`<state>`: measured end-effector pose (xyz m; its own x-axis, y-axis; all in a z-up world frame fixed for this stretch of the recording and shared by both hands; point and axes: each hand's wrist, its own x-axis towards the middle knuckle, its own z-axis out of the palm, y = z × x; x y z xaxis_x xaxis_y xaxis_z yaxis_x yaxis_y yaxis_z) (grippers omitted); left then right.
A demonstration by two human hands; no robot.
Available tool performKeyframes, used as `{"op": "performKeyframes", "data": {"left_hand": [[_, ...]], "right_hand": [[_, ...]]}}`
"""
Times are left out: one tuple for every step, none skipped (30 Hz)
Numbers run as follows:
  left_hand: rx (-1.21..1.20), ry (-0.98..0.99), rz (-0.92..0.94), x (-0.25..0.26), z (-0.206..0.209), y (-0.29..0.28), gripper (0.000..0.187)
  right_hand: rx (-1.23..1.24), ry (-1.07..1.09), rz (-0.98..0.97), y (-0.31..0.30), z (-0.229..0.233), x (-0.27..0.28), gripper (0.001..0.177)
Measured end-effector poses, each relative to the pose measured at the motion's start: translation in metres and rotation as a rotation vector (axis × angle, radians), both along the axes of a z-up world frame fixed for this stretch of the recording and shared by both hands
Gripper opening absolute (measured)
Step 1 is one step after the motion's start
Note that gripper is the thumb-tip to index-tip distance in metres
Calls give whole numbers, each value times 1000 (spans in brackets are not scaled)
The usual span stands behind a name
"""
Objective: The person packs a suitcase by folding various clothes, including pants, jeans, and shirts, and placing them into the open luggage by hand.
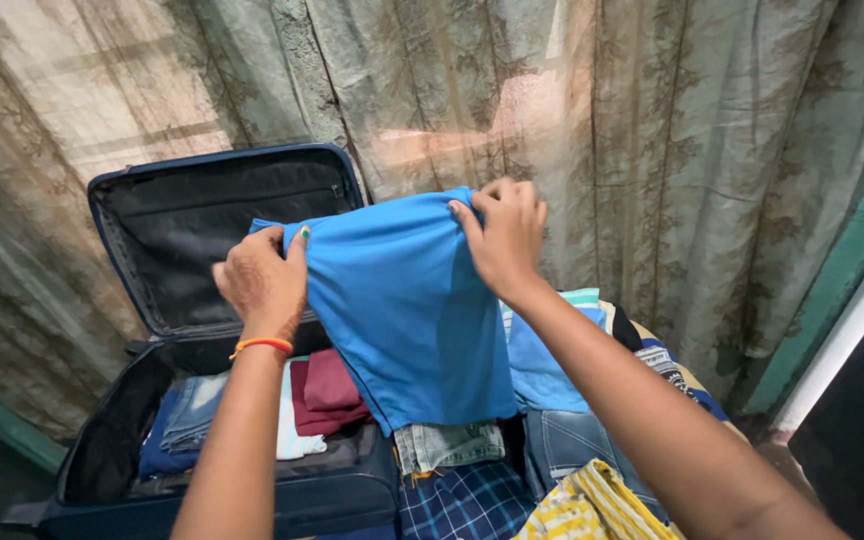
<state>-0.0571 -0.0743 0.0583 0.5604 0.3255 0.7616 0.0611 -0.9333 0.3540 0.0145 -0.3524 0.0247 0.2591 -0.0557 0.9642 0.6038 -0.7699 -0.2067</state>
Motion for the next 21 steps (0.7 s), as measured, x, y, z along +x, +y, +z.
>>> {"op": "performKeyframes", "data": {"left_hand": [[0, 0, -1, -4, 1, -3, 35], [76, -103, -9, -5, 2, -6, 30], [150, -206, -16, -6, 1, -7, 25], [150, -206, -26, -6, 0, -7, 25], [103, -268, -70, -6, -1, -3, 24], [54, -331, -115, -3, -3, 1, 23], [50, -332, -126, 3, -5, 5, 23], [79, -501, -182, 9, -10, 9, 20], [108, -670, -240, 16, -17, 14, 18], [100, -663, -251, 23, -23, 20, 18], [-354, -609, -541, 30, -30, 26, 15], [-810, -520, -815, 37, -38, 31, 16], [-816, -514, -819, 43, -47, 33, 16], [-936, -546, -967, 47, -55, 35, 17], [-1057, -578, -1114, 51, -61, 35, 18], [-1062, -573, -1112, 53, -68, 33, 18], [-1006, -504, -1090, 54, -73, 29, 27], [-950, -437, -1066, 52, -77, 26, 39], [-955, -434, -1063, 49, -82, 22, 39], [-883, -301, -1060, 44, -88, 15, 66], [-809, -170, -1054, 39, -93, 12, 96]], "right_hand": [[1, -247, -84, 1, -4, 2, 24], [2, -248, -88, 1, -7, 10, 24], [106, -128, 198, 4, -12, 23, 26], [210, -4, 477, 4, -18, 37, 28], [210, -5, 468, 5, -24, 50, 28], [281, 360, 582, 6, -28, 61, 39], [347, 729, 686, 5, -30, 68, 52], [351, 733, 673, 5, -35, 65, 52], [342, 730, 903, 8, -37, 58, 42], [333, 718, 1136, 10, -36, 47, 43], [340, 723, 1123, 8, -32, 34, 43], [336, 788, 1165, 9, -27, 21, 53], [333, 853, 1207, 8, -22, 9, 68], [338, 857, 1202, 8, -17, 0, 68], [325, 852, 1246, 8, -13, -7, 77], [312, 848, 1294, 8, -10, -13, 87], [316, 854, 1291, 7, -8, -16, 87], [337, 868, 1305, 7, -6, -17, 91], [358, 883, 1320, 7, -5, -17, 95], [358, 889, 1321, 7, -5, -15, 95], [361, 901, 1296, 7, -7, -13, 95]]}}
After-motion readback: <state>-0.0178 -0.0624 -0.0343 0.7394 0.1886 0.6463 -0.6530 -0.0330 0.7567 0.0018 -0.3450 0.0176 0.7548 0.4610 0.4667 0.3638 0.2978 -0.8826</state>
